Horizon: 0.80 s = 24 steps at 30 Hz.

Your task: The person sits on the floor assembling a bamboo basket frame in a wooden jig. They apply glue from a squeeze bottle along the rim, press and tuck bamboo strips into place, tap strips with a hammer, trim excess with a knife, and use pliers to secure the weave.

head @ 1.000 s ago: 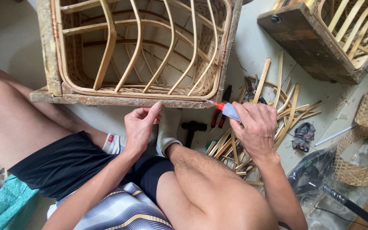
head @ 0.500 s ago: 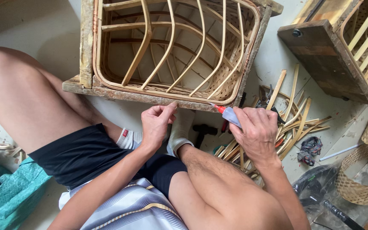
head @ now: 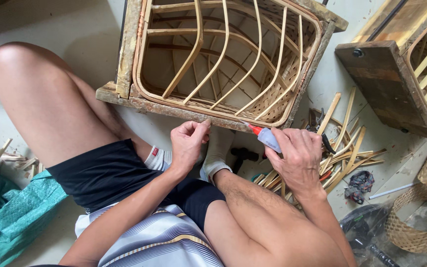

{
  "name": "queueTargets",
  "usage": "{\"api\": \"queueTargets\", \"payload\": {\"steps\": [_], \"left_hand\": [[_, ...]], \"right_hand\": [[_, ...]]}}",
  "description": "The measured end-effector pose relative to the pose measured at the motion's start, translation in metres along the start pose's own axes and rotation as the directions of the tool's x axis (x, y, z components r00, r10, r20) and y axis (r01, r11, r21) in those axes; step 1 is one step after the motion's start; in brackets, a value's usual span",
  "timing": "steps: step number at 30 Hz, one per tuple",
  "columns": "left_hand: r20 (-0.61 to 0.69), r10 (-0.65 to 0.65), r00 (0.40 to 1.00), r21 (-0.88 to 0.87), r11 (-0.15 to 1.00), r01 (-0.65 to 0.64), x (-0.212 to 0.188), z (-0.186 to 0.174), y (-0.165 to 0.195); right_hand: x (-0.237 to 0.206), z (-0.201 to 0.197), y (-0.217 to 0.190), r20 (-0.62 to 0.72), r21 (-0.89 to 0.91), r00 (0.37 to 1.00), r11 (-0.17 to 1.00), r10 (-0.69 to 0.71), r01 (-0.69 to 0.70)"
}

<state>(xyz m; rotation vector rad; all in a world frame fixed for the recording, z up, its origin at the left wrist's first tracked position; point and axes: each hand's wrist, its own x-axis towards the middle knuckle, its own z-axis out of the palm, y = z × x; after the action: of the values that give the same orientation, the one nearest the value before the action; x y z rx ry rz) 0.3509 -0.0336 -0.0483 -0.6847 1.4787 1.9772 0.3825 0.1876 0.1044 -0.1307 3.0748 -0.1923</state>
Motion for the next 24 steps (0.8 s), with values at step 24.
{"api": "queueTargets", "payload": {"steps": [24], "left_hand": [[0.006, 0.101, 0.995, -0.065, 0.993, -0.101, 0.016, -0.038, 0.013]], "right_hand": [[0.048, -0.009, -0.032, 0.043, 0.076, 0.994, 0.992, -0.104, 0.100]]}}
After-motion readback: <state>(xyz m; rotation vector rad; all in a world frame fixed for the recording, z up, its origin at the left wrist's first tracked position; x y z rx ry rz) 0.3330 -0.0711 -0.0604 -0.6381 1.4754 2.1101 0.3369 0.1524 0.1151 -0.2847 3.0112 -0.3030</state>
